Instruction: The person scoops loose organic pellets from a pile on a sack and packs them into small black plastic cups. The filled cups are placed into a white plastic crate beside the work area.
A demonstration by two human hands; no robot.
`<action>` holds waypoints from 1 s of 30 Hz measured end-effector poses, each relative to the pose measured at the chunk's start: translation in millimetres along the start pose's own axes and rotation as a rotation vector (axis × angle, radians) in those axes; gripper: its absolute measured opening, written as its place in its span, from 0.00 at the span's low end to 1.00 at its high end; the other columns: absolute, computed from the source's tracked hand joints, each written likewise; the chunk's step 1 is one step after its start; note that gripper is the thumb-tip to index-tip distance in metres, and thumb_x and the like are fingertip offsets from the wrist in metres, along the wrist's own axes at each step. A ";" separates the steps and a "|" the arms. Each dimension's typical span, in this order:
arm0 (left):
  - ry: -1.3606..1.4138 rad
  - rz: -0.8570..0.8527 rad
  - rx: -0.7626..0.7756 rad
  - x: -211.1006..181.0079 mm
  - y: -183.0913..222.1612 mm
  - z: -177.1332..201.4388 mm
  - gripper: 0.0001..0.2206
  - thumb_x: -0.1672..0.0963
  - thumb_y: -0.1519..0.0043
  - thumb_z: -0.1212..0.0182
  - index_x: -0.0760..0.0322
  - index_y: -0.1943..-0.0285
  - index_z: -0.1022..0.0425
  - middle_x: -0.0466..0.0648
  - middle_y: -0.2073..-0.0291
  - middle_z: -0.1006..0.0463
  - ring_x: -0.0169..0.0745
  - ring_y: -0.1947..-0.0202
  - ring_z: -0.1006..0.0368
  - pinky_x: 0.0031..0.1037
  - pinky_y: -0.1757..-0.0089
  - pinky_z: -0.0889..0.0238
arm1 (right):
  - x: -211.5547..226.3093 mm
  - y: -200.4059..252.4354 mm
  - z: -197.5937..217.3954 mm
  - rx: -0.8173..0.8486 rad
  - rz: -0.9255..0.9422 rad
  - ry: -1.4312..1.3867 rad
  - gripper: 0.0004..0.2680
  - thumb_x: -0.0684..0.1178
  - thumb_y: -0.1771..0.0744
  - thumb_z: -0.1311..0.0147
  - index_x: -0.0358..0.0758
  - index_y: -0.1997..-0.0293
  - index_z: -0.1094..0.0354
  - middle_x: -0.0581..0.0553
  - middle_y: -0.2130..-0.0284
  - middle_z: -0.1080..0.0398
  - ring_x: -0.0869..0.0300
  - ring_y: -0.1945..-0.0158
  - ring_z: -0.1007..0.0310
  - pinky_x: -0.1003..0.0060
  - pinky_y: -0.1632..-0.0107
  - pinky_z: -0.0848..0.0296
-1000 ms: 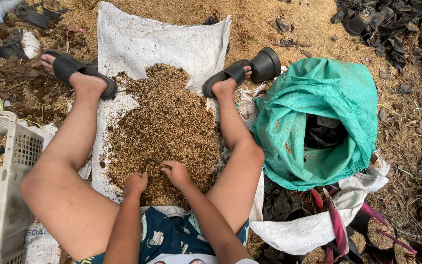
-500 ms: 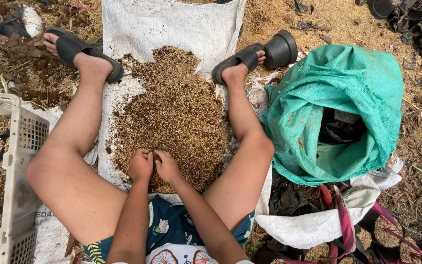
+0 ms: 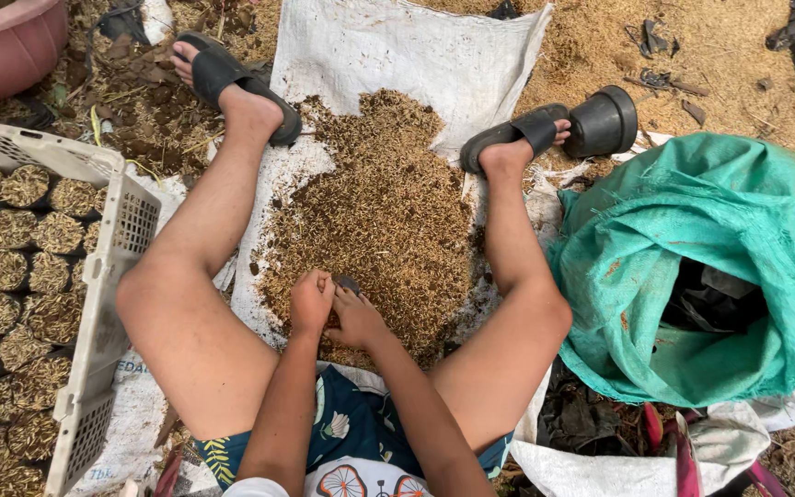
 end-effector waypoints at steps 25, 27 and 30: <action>-0.304 0.531 0.541 65.9 29.9 -54.3 0.41 0.39 0.37 0.46 0.69 0.28 0.53 0.66 0.45 0.22 0.63 0.46 0.22 0.46 0.47 0.30 | -127.5 63.0 -100.0 0.237 -0.856 0.023 0.27 0.64 0.34 0.42 0.36 0.35 0.44 0.32 0.40 0.35 0.46 0.43 0.27 0.56 0.48 0.22; -0.303 0.492 0.500 65.4 26.1 -54.0 0.42 0.38 0.38 0.44 0.71 0.29 0.54 0.67 0.44 0.24 0.63 0.46 0.24 0.47 0.48 0.31 | -132.7 62.9 -101.3 0.230 -0.843 0.013 0.24 0.61 0.34 0.42 0.37 0.36 0.42 0.33 0.42 0.34 0.46 0.45 0.26 0.56 0.49 0.22; -0.308 0.529 0.482 70.1 35.9 -46.6 0.41 0.38 0.38 0.44 0.71 0.31 0.52 0.67 0.45 0.24 0.64 0.46 0.24 0.47 0.47 0.31 | -141.6 65.5 -107.2 0.212 -0.814 -0.018 0.20 0.58 0.33 0.42 0.38 0.39 0.38 0.35 0.46 0.31 0.47 0.48 0.25 0.56 0.50 0.23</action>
Point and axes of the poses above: each hand's wrist, its own y-axis away from the middle knuckle, its own z-axis out of the back of the hand, x = y × z, the point moved 10 cm from there along -y, towards the middle knuckle
